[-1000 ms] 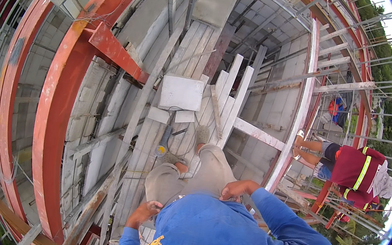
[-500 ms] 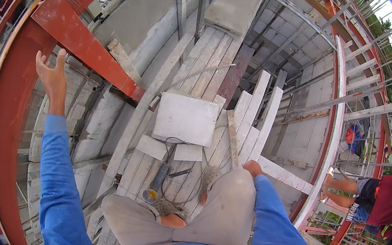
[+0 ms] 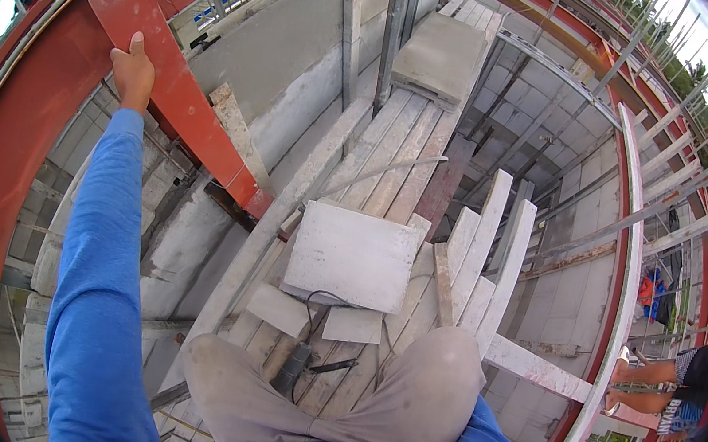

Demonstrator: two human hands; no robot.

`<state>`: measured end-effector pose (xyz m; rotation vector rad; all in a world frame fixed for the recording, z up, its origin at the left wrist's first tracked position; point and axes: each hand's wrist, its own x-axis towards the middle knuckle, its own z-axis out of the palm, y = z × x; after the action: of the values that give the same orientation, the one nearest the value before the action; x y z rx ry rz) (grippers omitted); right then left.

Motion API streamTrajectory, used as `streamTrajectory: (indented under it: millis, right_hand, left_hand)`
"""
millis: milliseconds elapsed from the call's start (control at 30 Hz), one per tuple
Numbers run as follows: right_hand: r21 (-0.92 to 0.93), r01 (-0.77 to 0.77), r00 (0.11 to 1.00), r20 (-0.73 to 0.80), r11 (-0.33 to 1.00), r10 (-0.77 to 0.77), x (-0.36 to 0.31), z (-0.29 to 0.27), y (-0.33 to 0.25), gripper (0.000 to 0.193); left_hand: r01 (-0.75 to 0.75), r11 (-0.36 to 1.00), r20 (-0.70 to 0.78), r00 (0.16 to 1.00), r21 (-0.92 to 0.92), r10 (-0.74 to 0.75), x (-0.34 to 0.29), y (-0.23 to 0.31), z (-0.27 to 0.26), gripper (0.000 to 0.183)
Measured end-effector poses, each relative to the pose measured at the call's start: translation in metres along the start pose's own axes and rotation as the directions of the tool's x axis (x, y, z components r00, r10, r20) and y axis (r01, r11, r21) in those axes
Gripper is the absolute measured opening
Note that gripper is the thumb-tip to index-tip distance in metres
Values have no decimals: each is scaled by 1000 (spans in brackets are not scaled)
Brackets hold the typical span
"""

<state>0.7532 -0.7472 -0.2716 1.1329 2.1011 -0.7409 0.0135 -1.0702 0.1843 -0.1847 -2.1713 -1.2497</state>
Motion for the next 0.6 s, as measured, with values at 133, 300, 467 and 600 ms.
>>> streamTrajectory:
  millis: [133,300,467,600]
  right_hand:
    - [-91,56,998,-19,994,-58,22,-16,-31,73]
    - [-209,113,988,-82,971,-133,37,-45,-52,78]
    - [-282,107,975,-160,954,-156,19,-74,-78,84]
    - [-295,170,938,-245,940,-246,-17,-117,-114,89]
  left_hand:
    - [41,998,-58,998,37,-39,3,-7,-25,65]
    - [24,999,-1,1000,-31,-24,-8,22,-28,57]
    - [160,949,113,985,-270,-133,-75,24,-80,85]
    - [193,880,380,925,-433,-16,-237,-26,-140,71]
